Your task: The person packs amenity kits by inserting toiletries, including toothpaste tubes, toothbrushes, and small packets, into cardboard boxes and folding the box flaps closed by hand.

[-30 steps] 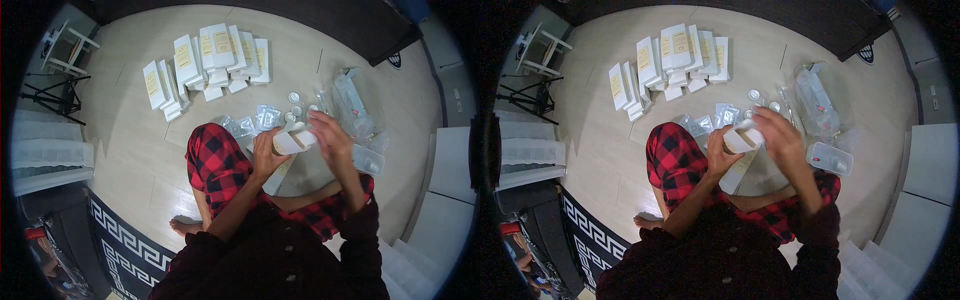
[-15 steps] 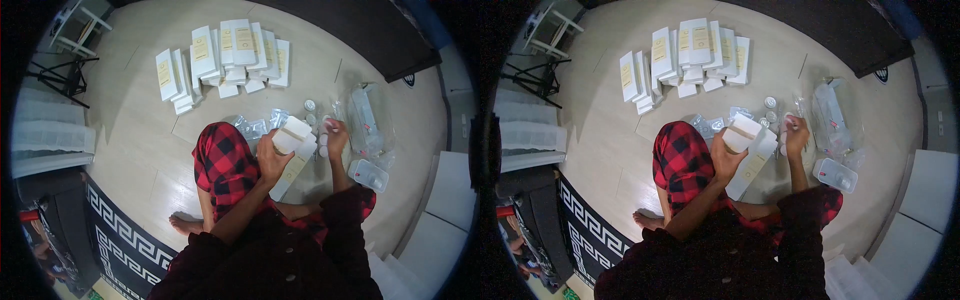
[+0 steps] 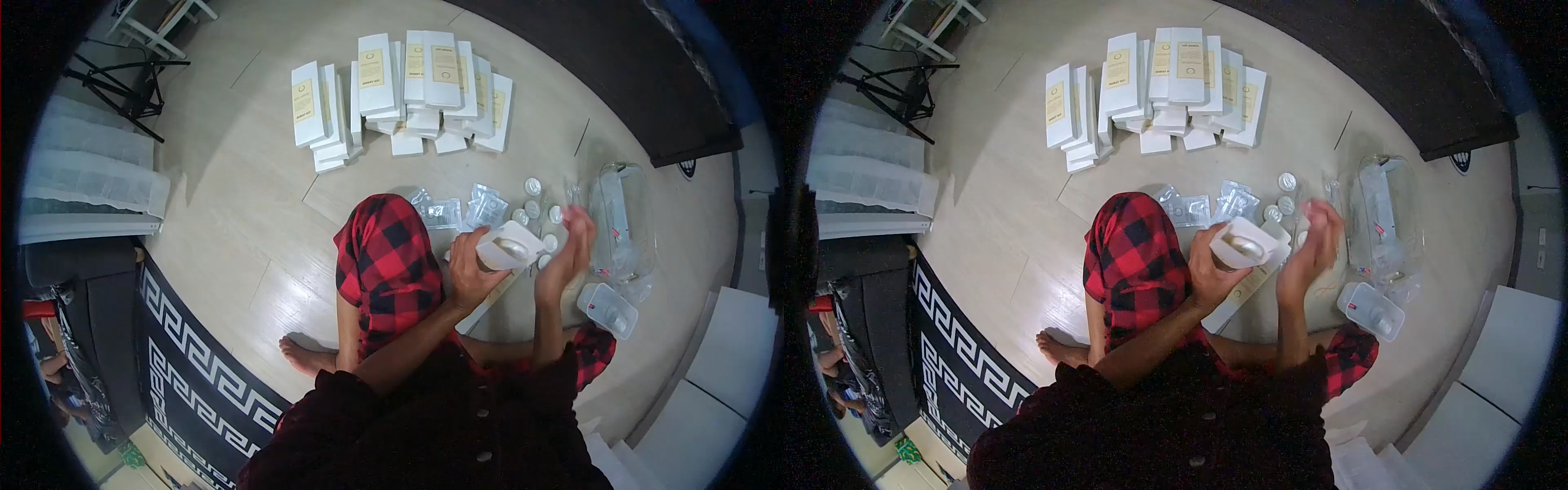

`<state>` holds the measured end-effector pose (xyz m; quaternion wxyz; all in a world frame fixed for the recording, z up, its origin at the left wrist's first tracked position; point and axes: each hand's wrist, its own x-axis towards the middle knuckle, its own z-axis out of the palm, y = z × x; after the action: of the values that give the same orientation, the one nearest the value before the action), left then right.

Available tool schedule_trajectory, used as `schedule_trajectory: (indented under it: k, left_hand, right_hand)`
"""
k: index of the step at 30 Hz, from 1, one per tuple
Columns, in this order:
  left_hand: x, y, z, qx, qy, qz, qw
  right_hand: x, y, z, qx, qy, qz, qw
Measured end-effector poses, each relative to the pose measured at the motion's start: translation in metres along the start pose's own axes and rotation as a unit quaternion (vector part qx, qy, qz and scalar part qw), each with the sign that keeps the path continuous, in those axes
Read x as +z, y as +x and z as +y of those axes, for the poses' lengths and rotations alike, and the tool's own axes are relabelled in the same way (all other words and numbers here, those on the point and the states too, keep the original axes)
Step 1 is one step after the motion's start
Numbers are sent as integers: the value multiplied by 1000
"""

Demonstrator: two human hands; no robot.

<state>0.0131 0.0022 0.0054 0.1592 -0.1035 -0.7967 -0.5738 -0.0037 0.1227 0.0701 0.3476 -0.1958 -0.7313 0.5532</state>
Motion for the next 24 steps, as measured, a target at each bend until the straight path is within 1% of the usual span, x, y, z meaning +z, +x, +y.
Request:
schedule_trajectory:
  k: [1, 2, 3, 4, 5, 6, 7, 8, 10, 11, 13, 14, 15, 17, 19, 20, 21, 22, 23, 24]
  left_hand:
    - [0, -2, 0, -4, -17, 25, 1000]
    - [0, -3, -1, -7, -36, 50, 998]
    - [-1, -3, -4, -6, -39, 49, 998]
    - [-2, -4, -7, 7, -52, 51, 997]
    - [-4, -5, -10, 20, -63, 54, 996]
    - [-4, -4, -11, 54, -98, 56, 992]
    - [-4, -2, -12, 52, -97, 57, 992]
    - [-4, -1, -14, 65, -103, 71, 990]
    - [-2, -1, -13, 77, -114, 80, 987]
    - [-2, -1, -12, 85, -116, 85, 986]
    - [0, 0, -11, 96, -120, 89, 984]
    - [1, 1, -11, 100, -117, 96, 983]
    - [1, 1, -12, 103, -113, 104, 983]
    - [0, 2, -13, 103, -99, 99, 985]
    - [-1, 2, -13, 103, -90, 88, 987]
    - [0, 2, -12, 113, -81, 81, 987]
    - [2, 2, -11, 123, -74, 74, 987]
    - [4, 1, -10, 127, -81, 70, 986]
    - [4, 1, -10, 127, -91, 80, 984]
    - [4, 1, -9, 127, -99, 92, 983]
  right_hand:
    - [8, 8, 20, 84, 68, -65, 992]
    - [15, 16, 53, 166, 136, -127, 968]
    - [21, 16, 117, 59, -20, -228, 972]
    - [30, 8, 122, -143, -214, -277, 926]
    - [36, 1, 117, -142, -215, -278, 925]
    - [38, -4, 114, -117, -309, -303, 894]
    - [40, -8, 110, -90, -399, -325, 852]
    - [41, -8, 108, -90, -400, -327, 852]
    - [35, -12, 114, -163, -394, -255, 868]
    - [29, -11, 117, -160, -397, -253, 868]
    - [17, -9, 117, -142, -283, -263, 911]
    - [7, -10, 116, -21, -191, -228, 955]
    - [0, -7, 88, 100, -92, -189, 973]
    - [-11, 0, -2, 133, -33, -44, 990]
    - [-30, -1, -64, 30, 40, -4, 999]
    - [-40, -2, -78, 28, 37, 2, 999]
    - [-50, -2, -89, -119, 20, -104, 987]
    - [-58, -3, -96, -262, -1, -208, 943]
    - [-61, -5, -102, -264, -4, -203, 943]
    - [-60, -9, -107, -295, -76, -246, 920]
